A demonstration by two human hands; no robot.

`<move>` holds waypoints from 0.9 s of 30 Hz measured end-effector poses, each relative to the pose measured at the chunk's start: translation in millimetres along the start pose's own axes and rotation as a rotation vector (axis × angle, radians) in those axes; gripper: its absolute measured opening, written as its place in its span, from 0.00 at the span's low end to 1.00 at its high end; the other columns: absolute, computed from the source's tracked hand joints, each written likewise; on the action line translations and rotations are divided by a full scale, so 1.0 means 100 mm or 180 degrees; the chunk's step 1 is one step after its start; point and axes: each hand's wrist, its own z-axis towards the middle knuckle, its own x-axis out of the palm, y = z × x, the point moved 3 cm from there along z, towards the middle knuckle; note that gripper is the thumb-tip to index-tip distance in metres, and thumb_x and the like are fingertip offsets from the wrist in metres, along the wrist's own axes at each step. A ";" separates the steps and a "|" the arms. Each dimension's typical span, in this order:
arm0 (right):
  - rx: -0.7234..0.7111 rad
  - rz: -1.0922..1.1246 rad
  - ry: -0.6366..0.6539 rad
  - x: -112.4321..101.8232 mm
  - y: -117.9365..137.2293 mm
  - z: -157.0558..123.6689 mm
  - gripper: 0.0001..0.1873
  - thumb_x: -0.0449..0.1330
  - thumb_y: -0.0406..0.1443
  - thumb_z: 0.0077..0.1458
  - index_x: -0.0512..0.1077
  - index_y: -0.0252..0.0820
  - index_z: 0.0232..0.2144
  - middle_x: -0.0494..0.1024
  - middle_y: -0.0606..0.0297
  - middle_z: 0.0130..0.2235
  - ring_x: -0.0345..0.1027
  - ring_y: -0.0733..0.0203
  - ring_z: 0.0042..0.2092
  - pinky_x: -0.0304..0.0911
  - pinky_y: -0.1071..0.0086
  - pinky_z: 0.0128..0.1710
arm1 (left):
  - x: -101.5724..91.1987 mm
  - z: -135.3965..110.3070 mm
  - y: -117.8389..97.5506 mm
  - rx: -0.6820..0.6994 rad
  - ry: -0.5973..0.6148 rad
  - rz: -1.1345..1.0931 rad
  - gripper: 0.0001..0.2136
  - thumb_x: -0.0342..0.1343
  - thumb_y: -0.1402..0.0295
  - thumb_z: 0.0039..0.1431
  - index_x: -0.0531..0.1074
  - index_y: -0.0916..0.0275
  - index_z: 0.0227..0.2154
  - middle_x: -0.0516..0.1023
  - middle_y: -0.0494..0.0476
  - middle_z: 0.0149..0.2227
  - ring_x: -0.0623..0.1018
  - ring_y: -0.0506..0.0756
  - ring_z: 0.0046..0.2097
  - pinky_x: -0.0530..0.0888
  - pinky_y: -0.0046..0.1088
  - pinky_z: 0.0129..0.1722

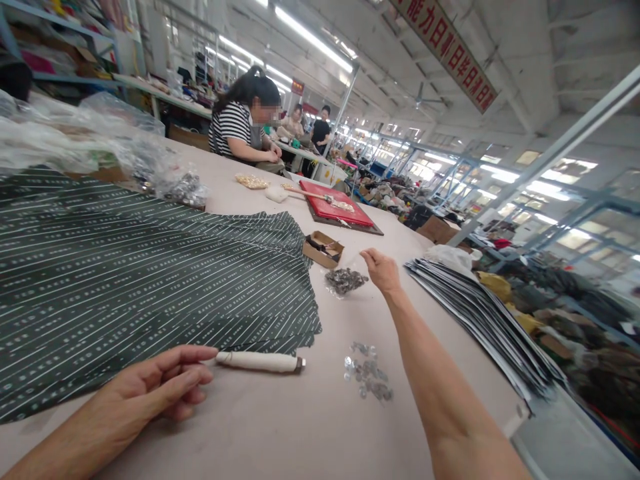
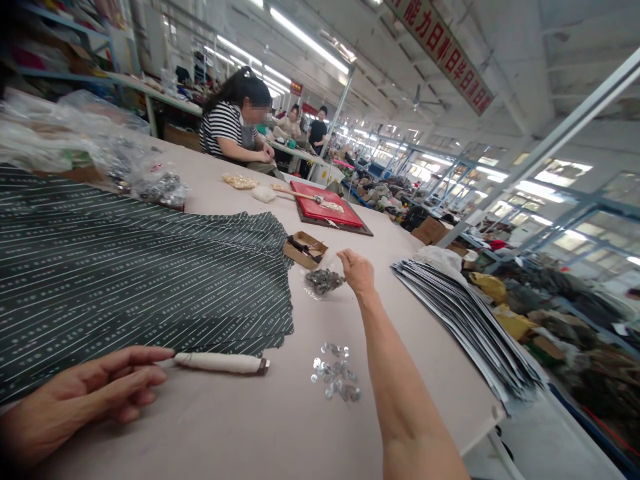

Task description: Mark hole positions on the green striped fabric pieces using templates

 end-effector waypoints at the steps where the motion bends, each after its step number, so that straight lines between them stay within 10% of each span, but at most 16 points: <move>1: 0.0046 -0.0001 0.0036 0.01 0.00 0.01 0.14 0.55 0.43 0.67 0.79 0.46 0.36 0.83 0.62 0.36 0.73 0.58 0.38 0.57 0.69 0.37 | 0.00 -0.01 0.00 0.0004 0.0007 -0.0003 0.31 0.72 0.46 0.40 0.77 0.56 0.47 0.82 0.54 0.33 0.80 0.55 0.32 0.79 0.22 0.30; 18: 0.1348 0.1416 0.0498 0.19 -0.30 0.04 0.18 0.60 0.47 0.65 0.74 0.36 0.42 0.78 0.65 0.39 0.74 0.60 0.38 0.73 0.64 0.38 | -0.04 0.07 0.12 -0.0176 0.0065 -0.0097 0.37 0.73 0.41 0.35 0.73 0.54 0.48 0.80 0.51 0.30 0.75 0.52 0.28 0.76 0.20 0.27; 27: 0.2320 0.2572 0.0817 0.20 -0.65 -0.44 0.18 0.59 0.44 0.66 0.71 0.38 0.51 0.77 0.59 0.47 0.75 0.60 0.42 0.74 0.62 0.40 | -0.01 0.10 0.12 -0.0172 0.0046 -0.0139 0.36 0.73 0.41 0.33 0.75 0.53 0.46 0.80 0.51 0.29 0.75 0.52 0.27 0.76 0.21 0.26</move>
